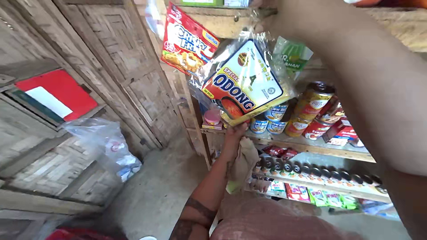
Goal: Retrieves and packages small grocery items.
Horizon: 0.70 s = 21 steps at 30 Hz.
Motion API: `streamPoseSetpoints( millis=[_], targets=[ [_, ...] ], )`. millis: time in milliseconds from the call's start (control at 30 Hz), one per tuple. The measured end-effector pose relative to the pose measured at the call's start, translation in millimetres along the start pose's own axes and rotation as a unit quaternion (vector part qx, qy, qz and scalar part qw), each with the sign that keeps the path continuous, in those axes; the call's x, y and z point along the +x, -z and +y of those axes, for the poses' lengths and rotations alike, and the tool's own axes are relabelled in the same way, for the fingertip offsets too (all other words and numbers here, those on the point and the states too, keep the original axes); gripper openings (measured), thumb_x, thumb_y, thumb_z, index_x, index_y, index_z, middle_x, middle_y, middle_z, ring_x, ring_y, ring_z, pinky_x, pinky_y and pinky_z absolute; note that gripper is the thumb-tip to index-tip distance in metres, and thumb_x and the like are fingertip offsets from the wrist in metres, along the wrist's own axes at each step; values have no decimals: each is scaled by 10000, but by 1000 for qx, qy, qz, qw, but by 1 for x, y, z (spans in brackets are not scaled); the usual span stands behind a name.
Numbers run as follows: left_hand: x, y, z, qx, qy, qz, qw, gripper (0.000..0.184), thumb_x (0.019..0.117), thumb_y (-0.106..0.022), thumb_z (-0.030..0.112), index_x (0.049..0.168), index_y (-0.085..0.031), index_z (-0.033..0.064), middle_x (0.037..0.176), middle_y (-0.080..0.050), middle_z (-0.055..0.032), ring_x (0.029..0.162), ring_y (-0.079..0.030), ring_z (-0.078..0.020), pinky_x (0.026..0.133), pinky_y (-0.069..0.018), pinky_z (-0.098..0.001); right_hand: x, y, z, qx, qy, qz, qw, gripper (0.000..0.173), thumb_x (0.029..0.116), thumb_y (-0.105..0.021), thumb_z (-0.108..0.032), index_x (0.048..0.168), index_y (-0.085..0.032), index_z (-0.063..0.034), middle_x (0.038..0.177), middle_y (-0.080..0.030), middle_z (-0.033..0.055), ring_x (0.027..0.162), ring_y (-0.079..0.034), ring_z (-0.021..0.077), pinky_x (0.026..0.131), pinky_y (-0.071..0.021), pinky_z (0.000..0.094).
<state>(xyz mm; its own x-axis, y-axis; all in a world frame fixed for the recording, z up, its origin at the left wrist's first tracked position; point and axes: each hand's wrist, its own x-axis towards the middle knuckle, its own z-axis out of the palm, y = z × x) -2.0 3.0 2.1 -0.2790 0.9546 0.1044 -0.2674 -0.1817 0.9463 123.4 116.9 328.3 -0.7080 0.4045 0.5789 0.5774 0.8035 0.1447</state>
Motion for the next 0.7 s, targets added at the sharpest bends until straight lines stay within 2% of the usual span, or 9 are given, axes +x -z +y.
streamPoseSetpoints(
  millis=[33,67,133,200,267,400,533,700],
  targets=[
    [0,1,-1,6,5,-1,1000,442,1007,-650,214,1397,-498,73,1100,-701,-61,903,-656,-118,828,-549,-322,-6,17,-27,25,-30,-34,999,291,995,-661,-208,1273,-693,-130,1162,-712,153,1083,-674,347,935,-487,633],
    [0,2,-3,12,4,-1,1000,439,1001,-655,199,1392,-508,62,1099,-696,-70,909,-654,-124,831,-546,-324,-10,28,-44,36,-58,-57,996,293,1009,-633,-160,1293,-687,-108,1196,-708,166,1134,-660,359,991,-455,636],
    [0,6,-7,20,2,-5,1000,471,990,-671,194,1408,-511,49,1120,-685,-90,928,-654,-132,846,-549,-324,-12,36,-52,47,-75,-73,993,289,1031,-588,-139,1299,-690,-106,1222,-706,149,1159,-656,322,1031,-448,599],
    [1,8,-11,16,-6,-15,1000,478,984,-675,185,1410,-506,49,1093,-684,-86,880,-644,-115,813,-540,-298,-12,39,-49,48,-65,-84,993,298,1050,-559,-157,1318,-678,-102,1251,-691,143,1180,-646,293,1055,-450,558],
    [2,8,-11,6,-9,-19,1000,477,983,-672,165,1410,-498,42,1062,-688,-84,838,-637,-104,781,-533,-282,-12,40,-45,38,-49,-82,995,304,1043,-586,-189,1320,-682,-108,1263,-687,147,1193,-646,284,1070,-456,528],
    [0,11,-8,-6,-2,-26,1000,477,987,-665,153,1413,-486,34,1046,-683,-79,848,-637,-97,786,-536,-278,-12,37,-42,21,-20,-67,997,303,1025,-604,-168,1306,-695,-96,1269,-657,212,1222,-606,363,1081,-420,570],
    [-5,14,-2,9,11,-47,999,419,1003,-636,125,1380,-510,-7,1018,-689,-83,814,-631,-87,748,-523,-251,-13,37,-42,11,-22,-66,997,310,1031,-609,-191,1316,-693,-103,1283,-643,221,1252,-582,377,1093,-404,570],
    [-18,20,5,37,28,-89,995,343,1033,-579,150,1336,-545,-8,994,-695,-66,796,-626,-70,731,-513,-234,-14,39,-39,12,-14,-68,998,342,1079,-512,-285,1311,-699,-116,1275,-642,221,1229,-594,367,1064,-416,576]
  ],
)
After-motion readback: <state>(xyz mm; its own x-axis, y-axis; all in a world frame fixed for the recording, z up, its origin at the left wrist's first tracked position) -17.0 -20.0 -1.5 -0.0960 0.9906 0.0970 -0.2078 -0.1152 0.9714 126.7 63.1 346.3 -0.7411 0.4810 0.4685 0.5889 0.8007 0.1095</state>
